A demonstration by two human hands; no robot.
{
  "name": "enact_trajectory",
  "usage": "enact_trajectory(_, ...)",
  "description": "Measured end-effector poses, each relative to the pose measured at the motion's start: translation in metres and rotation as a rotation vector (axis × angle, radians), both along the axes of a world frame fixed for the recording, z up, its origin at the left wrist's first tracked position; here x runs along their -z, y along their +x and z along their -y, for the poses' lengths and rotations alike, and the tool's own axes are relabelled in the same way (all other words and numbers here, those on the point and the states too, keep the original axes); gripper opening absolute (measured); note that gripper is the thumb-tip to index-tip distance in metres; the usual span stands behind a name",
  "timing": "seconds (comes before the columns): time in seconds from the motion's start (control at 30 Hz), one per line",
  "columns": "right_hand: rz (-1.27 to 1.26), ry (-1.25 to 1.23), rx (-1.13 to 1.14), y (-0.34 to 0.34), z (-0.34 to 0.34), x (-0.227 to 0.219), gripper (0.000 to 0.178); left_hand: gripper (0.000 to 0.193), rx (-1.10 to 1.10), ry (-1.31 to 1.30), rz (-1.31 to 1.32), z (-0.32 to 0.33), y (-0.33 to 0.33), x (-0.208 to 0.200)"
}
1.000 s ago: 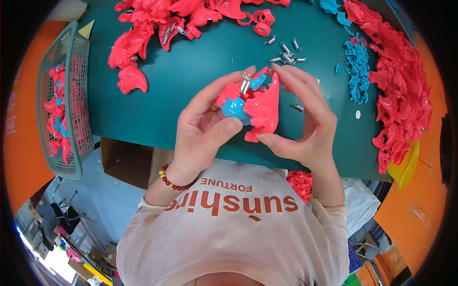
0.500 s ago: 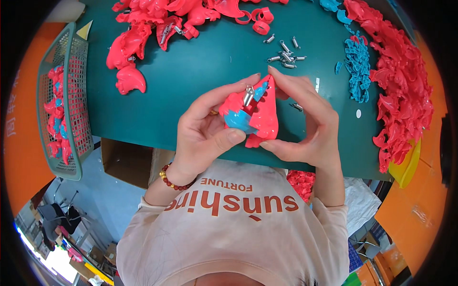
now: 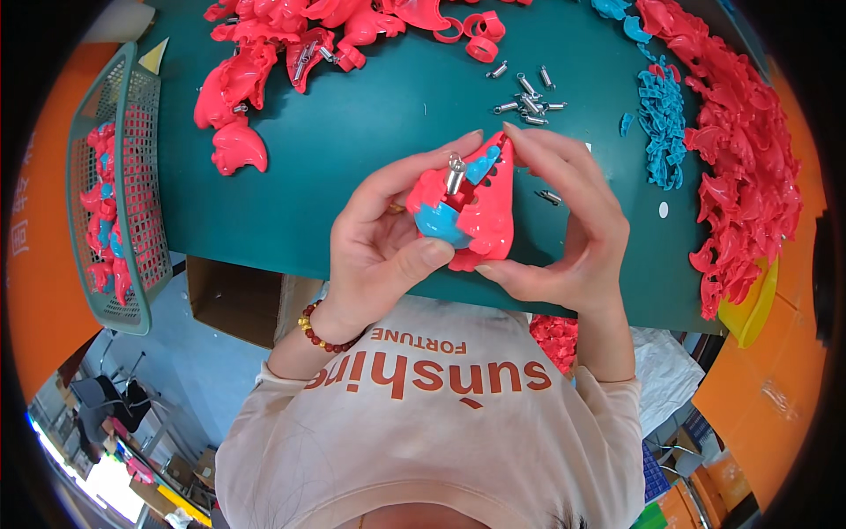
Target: Assembling small pink and blue plastic toy components at a workbench.
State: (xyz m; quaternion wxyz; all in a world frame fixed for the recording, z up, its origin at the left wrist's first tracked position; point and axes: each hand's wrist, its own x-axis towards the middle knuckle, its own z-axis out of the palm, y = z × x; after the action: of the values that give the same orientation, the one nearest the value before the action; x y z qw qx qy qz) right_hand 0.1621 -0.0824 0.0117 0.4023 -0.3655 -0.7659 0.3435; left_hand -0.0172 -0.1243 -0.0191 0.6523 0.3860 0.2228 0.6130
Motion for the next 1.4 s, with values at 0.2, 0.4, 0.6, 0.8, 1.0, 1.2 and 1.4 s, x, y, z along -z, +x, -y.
enact_trajectory(0.2, 0.033, 0.052, -0.047, 0.001, -0.003, 0.001, 0.081, 0.056, -0.006, 0.083, -0.071, -0.002, -0.002, 0.004)
enact_trajectory(0.4, 0.115, -0.007, -0.083, 0.006, -0.005, -0.007, 0.086, 0.052, 0.042, 0.111, -0.231, -0.005, -0.014, -0.002)
enact_trajectory(0.6, 0.026, -0.254, -0.153, 0.007, -0.005, -0.005, 0.082, 0.053, 0.045, 0.056, -0.275, -0.005, -0.014, -0.001)
enact_trajectory(0.8, -0.392, -0.829, -0.153, 0.005, -0.007, 0.007, 0.067, 0.056, -0.035, -0.097, -0.362, -0.005, -0.006, -0.011)
enact_trajectory(1.0, -0.44, -0.901, -0.078, 0.006, -0.007, 0.003, 0.07, 0.069, 0.025, -0.126, -0.411, -0.005, -0.006, -0.029)
enact_trajectory(1.2, -0.432, -1.06, -0.151, 0.008, -0.01, 0.002, 0.078, 0.083, 0.056, 0.109, -0.653, -0.01, -0.02, -0.018)
enact_trajectory(1.4, -0.572, -0.993, -0.225, 0.005, -0.004, 0.005, 0.055, 0.083, 0.15, 0.114, -0.635, -0.014, -0.022, -0.021)
